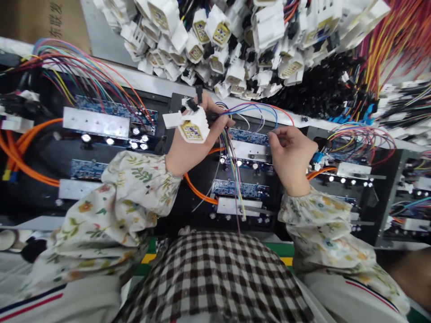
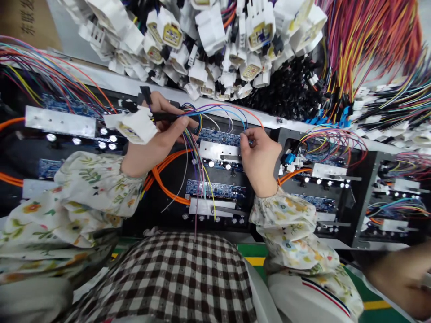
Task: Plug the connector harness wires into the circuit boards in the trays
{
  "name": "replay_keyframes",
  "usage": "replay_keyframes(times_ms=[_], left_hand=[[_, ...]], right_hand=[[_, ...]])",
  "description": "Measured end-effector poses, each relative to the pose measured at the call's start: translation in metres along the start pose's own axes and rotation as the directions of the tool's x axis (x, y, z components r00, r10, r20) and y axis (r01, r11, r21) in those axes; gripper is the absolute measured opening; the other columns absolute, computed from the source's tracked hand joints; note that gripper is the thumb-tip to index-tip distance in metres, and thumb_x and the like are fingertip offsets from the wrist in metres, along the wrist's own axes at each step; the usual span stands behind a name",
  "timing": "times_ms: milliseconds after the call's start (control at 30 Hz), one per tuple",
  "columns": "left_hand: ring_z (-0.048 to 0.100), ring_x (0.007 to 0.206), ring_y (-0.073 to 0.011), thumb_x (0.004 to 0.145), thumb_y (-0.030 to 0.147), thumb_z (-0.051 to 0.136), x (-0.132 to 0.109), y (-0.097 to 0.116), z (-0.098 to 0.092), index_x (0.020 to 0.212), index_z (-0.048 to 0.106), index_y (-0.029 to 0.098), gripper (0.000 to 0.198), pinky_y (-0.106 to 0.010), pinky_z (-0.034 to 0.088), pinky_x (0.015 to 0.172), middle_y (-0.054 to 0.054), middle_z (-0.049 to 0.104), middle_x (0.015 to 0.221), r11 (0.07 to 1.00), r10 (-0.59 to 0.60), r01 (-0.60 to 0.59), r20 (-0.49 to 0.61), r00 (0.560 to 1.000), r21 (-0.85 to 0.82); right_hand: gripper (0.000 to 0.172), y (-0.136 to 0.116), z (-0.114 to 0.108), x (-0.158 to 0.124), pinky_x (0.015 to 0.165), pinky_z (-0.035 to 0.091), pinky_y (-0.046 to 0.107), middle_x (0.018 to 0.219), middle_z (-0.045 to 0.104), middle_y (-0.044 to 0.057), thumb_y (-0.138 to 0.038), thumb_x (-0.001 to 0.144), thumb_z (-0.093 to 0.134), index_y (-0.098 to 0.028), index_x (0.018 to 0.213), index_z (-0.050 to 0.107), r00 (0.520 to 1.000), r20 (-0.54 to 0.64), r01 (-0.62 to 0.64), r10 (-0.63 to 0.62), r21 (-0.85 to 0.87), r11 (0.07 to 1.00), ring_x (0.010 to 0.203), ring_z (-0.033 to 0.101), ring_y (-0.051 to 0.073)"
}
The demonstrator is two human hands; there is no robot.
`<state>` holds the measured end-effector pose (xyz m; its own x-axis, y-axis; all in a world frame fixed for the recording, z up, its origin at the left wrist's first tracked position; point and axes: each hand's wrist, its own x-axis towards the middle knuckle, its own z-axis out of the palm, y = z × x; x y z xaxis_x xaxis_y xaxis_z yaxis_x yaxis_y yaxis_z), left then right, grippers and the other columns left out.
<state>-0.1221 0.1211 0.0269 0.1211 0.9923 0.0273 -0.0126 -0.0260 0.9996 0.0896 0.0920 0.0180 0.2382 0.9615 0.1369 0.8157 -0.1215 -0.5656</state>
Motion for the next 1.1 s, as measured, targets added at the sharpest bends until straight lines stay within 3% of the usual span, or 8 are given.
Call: replay_keyframes(times_ms=[200, 333, 500, 667, 767, 867, 967, 1100], left_hand=[[0.068, 0.064, -0.0133, 0.083, 0.018, 0.06, 0.002, -0.001, 0.001, 0.081, 0.043, 0.024, 0.018, -0.026, 0.058, 0.055, 0.002, 0.066, 0.072, 0.999, -0.024, 0.024, 0.007, 1.0, -0.025], [0.065, 0.056, -0.012, 0.082, 0.02, 0.063, 0.003, -0.004, 0.001, 0.078, 0.044, 0.024, 0.02, -0.027, 0.057, 0.052, 0.001, 0.066, 0.073, 1.0, 0.007, -0.007, -0.025, 1.0, -0.01], [0.068, 0.062, -0.0133, 0.085, 0.03, 0.062, 0.002, -0.006, -0.001, 0.083, 0.046, 0.023, 0.018, -0.027, 0.057, 0.054, 0.0, 0.067, 0.079, 0.998, 0.056, -0.056, 0.002, 0.998, 0.026], [0.068, 0.069, -0.0134, 0.084, 0.027, 0.063, 0.002, -0.004, -0.001, 0.082, 0.048, 0.023, 0.016, -0.025, 0.059, 0.054, -0.001, 0.063, 0.083, 0.999, 0.038, -0.038, -0.01, 0.999, 0.032], [0.069, 0.078, -0.015, 0.082, 0.027, 0.065, 0.002, -0.005, -0.001, 0.081, 0.05, 0.022, 0.016, -0.026, 0.06, 0.063, -0.001, 0.058, 0.087, 0.995, 0.093, -0.091, -0.04, 0.995, 0.052], [0.07, 0.08, -0.0169, 0.082, 0.03, 0.066, 0.002, -0.008, 0.0, 0.083, 0.051, 0.023, 0.016, -0.028, 0.061, 0.068, -0.002, 0.06, 0.089, 0.995, 0.082, -0.08, -0.035, 0.996, 0.061], [0.07, 0.078, -0.0181, 0.084, 0.031, 0.064, 0.002, -0.009, 0.0, 0.086, 0.05, 0.024, 0.016, -0.028, 0.06, 0.065, -0.002, 0.065, 0.084, 0.997, 0.046, -0.045, -0.019, 0.999, 0.069], [0.07, 0.074, -0.0168, 0.085, 0.029, 0.062, 0.0, -0.005, 0.001, 0.086, 0.053, 0.023, 0.011, -0.027, 0.059, 0.061, -0.001, 0.067, 0.082, 0.993, 0.058, -0.055, -0.022, 0.998, 0.101]], right_hand=[[0.008, -0.002, -0.005, 0.004, 0.056, 0.041, 0.028, 0.063, 0.062, -0.001, -0.027, 0.076, 0.062, -0.019, 0.074, 0.063, 0.999, 0.049, 0.028, -0.024, -0.087, 0.996, 0.051, 0.051, 0.011], [0.02, -0.024, -0.016, -0.005, 0.058, 0.042, 0.03, 0.063, 0.061, 0.001, -0.039, 0.078, 0.065, -0.02, 0.072, 0.063, 0.993, 0.083, 0.088, -0.082, -0.077, 0.993, 0.057, 0.055, 0.014], [0.013, -0.053, -0.026, -0.017, 0.06, 0.045, 0.029, 0.073, 0.064, 0.003, -0.031, 0.081, 0.061, -0.021, 0.078, 0.069, 0.889, 0.361, 0.283, -0.282, 0.052, 0.958, 0.066, 0.059, 0.014], [0.007, -0.031, -0.051, -0.009, 0.057, 0.045, 0.027, 0.074, 0.066, 0.001, -0.025, 0.078, 0.062, -0.022, 0.077, 0.069, 0.862, 0.455, 0.19, -0.225, 0.122, 0.974, 0.065, 0.06, 0.013], [0.006, -0.019, -0.06, -0.007, 0.049, 0.043, 0.025, 0.064, 0.062, -0.002, -0.026, 0.076, 0.062, -0.021, 0.073, 0.063, 0.823, 0.561, 0.03, -0.091, 0.117, 0.993, 0.052, 0.056, 0.011], [0.009, -0.016, -0.046, -0.007, 0.041, 0.04, 0.024, 0.059, 0.057, -0.003, -0.029, 0.079, 0.06, -0.02, 0.079, 0.059, 0.967, 0.249, -0.115, 0.057, 0.225, 0.968, 0.044, 0.052, 0.01], [0.014, -0.011, -0.018, -0.008, 0.048, 0.043, 0.027, 0.068, 0.062, 0.0, -0.033, 0.081, 0.06, -0.019, 0.083, 0.061, 0.995, -0.102, 0.024, -0.004, 0.198, 0.98, 0.049, 0.053, 0.01], [0.017, 0.004, 0.002, -0.005, 0.055, 0.045, 0.029, 0.071, 0.063, 0.0, -0.036, 0.083, 0.057, -0.02, 0.084, 0.063, 0.996, -0.069, 0.058, -0.058, 0.005, 0.998, 0.053, 0.053, 0.01]])
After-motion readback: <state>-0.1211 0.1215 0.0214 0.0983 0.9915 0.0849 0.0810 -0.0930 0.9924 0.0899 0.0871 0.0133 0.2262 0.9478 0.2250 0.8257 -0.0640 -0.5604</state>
